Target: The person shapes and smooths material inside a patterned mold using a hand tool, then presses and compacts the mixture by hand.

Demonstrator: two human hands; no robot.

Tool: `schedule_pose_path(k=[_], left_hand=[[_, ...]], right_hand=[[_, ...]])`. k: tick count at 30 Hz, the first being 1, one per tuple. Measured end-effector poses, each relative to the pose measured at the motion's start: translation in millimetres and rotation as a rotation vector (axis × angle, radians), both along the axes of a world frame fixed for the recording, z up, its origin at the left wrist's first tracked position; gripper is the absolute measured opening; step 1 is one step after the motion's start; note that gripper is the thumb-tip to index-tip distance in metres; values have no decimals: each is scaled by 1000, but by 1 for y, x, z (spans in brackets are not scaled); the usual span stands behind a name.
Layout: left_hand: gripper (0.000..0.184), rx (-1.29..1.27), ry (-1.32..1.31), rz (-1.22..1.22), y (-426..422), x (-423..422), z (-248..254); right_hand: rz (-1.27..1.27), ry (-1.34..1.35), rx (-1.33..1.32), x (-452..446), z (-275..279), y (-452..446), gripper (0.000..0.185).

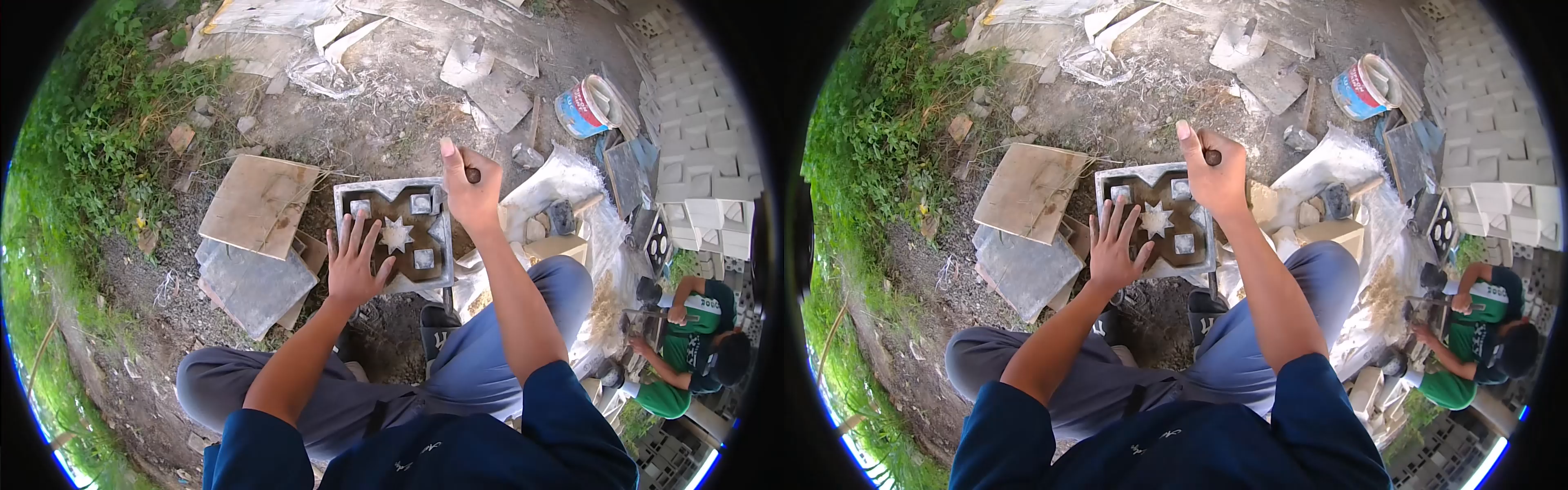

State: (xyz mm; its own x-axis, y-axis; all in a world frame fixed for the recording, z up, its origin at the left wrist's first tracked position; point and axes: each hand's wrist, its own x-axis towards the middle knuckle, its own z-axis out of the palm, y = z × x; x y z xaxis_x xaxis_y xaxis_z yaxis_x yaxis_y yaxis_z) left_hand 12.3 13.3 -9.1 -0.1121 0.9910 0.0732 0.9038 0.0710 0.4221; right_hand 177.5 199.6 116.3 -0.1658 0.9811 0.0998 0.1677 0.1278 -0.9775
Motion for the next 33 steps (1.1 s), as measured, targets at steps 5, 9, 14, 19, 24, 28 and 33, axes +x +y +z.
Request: schedule_pose_path(k=[5, 9, 14, 19, 24, 28, 33], left_hand=[[77, -14, -14, 1, -3, -1, 2], [77, 17, -27, -5, 0, -2, -1], [78, -10, -26, -3, -3, -3, -2], [76, -24, 11, -1, 0, -2, 2], [76, -11, -5, 0, -1, -2, 2], [77, -6, 19, -10, -1, -2, 1], [76, 16, -11, -18, 0, -1, -1]], right_hand=[[61, 59, 65, -8, 18, -6, 53], [101, -122, 39, -14, 7, 0, 51], [61, -34, 66, -11, 13, -8, 53], [77, -130, 33, -4, 5, -4, 50], [94, 96, 7, -2, -4, 3, 50], [116, 224, 51, 8, 19, -1, 52], [145, 40, -219, -1, 1, 6, 55]])
